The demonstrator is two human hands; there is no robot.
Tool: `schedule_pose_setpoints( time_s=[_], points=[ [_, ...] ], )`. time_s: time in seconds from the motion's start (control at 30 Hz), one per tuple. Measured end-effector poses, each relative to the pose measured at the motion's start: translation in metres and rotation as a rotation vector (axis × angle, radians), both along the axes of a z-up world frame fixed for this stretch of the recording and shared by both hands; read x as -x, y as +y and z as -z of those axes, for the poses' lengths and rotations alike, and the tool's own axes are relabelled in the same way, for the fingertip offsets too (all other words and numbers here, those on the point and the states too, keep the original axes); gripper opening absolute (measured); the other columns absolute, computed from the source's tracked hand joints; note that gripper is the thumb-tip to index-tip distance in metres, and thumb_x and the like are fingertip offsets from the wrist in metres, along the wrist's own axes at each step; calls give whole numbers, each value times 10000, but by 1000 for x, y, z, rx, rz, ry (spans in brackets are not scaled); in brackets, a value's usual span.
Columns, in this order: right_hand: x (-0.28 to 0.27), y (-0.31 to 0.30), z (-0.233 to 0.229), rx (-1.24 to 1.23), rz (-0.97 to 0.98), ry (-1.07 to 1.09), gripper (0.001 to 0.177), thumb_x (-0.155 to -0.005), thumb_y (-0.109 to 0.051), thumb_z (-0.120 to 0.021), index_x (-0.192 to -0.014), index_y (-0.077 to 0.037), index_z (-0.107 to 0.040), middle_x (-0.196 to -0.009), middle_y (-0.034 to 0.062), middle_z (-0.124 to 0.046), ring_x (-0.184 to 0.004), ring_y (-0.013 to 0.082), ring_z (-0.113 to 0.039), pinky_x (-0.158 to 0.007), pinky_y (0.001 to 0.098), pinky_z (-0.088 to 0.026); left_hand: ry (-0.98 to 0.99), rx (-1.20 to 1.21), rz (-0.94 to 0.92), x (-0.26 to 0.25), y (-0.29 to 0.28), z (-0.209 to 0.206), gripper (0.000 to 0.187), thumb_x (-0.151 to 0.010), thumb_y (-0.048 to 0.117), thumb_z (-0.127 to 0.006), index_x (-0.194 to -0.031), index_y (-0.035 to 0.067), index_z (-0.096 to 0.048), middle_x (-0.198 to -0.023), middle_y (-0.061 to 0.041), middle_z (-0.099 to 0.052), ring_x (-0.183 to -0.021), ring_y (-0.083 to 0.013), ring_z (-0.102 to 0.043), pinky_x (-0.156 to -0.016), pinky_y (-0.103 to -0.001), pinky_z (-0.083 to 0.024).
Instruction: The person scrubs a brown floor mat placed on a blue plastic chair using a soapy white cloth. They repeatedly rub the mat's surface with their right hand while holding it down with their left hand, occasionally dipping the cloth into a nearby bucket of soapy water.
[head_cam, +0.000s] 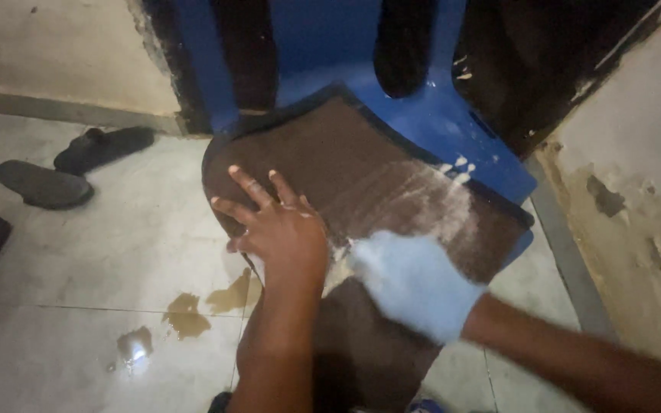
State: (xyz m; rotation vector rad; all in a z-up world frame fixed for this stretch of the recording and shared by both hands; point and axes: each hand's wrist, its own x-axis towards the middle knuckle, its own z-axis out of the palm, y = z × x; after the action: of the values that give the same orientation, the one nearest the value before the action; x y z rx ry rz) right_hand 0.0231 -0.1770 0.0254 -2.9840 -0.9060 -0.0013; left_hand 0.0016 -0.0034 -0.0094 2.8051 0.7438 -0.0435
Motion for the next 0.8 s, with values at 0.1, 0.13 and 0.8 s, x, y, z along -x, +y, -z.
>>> schedule_pose_setpoints(
  time_s=[0.1,0.13,0.8],
  points=[
    [12,-4,9,-69,-47,51,190,-912,-185,-520,-922,-113,-695,-821,206,-712,-730,380,-714,-651,513,-572,-18,6,-13,6,-4,6,630,-1036,415,-393,-1614,198,-264,-1672,-231,63,-1453,-618,-71,-898,-765,-477],
    [3,4,10,-110,-49,-21,176,-923,-165,-524,-921,-90,-683,-834,217,-706,-740,393,-707,-659,516,-570,-23,-16,-8,8,-4,6,625,-1042,410,-392,-1613,185,-274,-1675,-248,60,-1451,-621,-85,-900,-765,-479],
    [-37,-84,-20,-117,423,-128,312,-968,-339,-589,-1003,-41,-673,-873,222,-710,-805,395,-700,-707,497,-543,-76,46,-13,5,0,1,758,-987,601,-454,-1581,146,-332,-1672,-228,3,-1451,-613,-50,-997,-797,-350]
  ],
)
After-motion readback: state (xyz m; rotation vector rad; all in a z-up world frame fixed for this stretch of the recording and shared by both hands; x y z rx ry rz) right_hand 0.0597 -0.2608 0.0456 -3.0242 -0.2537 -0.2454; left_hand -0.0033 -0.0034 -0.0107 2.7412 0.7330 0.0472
